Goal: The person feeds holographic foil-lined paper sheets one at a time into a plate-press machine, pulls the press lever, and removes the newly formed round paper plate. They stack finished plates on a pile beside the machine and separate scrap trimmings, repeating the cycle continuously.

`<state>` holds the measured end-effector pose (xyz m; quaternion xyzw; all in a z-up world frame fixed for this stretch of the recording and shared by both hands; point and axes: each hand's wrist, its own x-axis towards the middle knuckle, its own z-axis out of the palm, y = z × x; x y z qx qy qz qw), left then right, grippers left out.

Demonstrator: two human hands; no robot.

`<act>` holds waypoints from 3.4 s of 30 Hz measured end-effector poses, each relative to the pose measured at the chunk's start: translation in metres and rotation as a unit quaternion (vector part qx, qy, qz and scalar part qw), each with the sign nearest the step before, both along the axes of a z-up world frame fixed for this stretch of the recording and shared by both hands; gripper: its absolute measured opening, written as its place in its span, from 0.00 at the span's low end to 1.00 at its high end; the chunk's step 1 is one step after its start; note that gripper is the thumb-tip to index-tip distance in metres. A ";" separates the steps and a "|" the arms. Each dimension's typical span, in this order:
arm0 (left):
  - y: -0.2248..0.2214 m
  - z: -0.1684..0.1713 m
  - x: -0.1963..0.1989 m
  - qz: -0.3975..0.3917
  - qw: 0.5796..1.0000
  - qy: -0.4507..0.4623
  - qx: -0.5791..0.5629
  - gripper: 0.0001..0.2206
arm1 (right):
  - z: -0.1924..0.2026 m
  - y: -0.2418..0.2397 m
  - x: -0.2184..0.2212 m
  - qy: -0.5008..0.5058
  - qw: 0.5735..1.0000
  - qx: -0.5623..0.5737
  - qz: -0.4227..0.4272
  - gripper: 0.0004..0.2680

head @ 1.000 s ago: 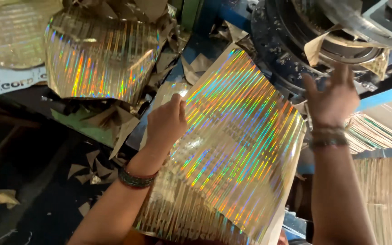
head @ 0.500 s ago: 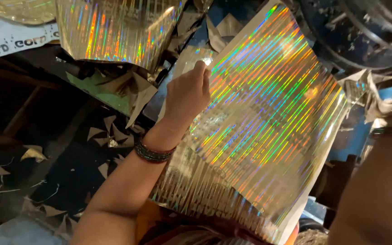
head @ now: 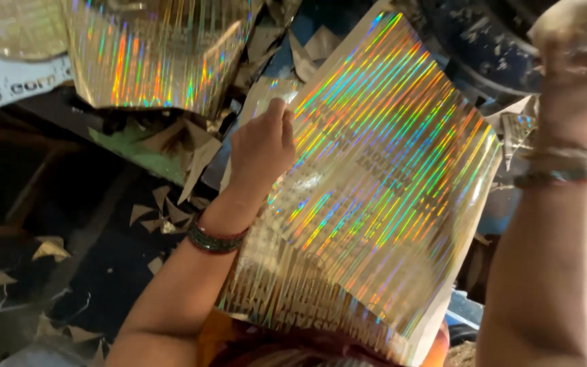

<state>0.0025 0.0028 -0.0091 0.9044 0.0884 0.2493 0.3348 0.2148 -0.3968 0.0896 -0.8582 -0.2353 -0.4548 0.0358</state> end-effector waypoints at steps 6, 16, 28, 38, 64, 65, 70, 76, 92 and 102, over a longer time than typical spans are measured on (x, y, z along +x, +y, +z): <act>0.002 -0.001 -0.001 0.000 1.000 -0.004 0.018 0.07 | 0.006 0.062 0.025 0.007 0.997 0.028 -0.067 0.10; 0.000 0.004 -0.004 -0.008 1.000 0.011 0.006 0.06 | 0.020 -0.017 0.011 0.082 0.990 0.016 -0.115 0.06; 0.001 0.009 -0.006 -0.006 0.999 0.035 -0.013 0.08 | -0.143 -0.149 -0.017 0.265 0.935 -0.093 -0.215 0.06; 0.001 0.001 -0.001 0.008 0.999 0.015 0.040 0.07 | -0.030 -0.073 -0.002 0.020 0.977 -0.039 -0.210 0.07; 0.003 0.001 -0.004 0.009 1.000 0.011 0.019 0.06 | 0.050 0.106 -0.181 0.376 0.810 -0.420 -0.162 0.05; 0.003 0.005 -0.005 0.010 1.000 0.015 0.012 0.07 | 0.048 0.093 -0.180 0.512 0.812 -0.277 0.044 0.06; 0.005 0.010 -0.009 0.004 0.999 0.035 0.006 0.11 | 0.026 -0.010 -0.059 0.258 0.871 -0.400 -0.125 0.05; 0.004 -0.001 -0.001 0.033 0.997 0.073 0.021 0.11 | 0.036 -0.051 0.031 -0.047 0.988 -0.032 -0.143 0.23; 0.034 -0.032 0.009 0.047 0.988 0.102 0.101 0.14 | 0.009 -0.047 -0.127 0.391 0.896 0.084 -0.195 0.24; 0.206 -0.039 -0.014 -0.092 0.985 0.140 0.037 0.15 | 0.111 -0.069 -0.309 0.455 0.870 0.137 -0.132 0.28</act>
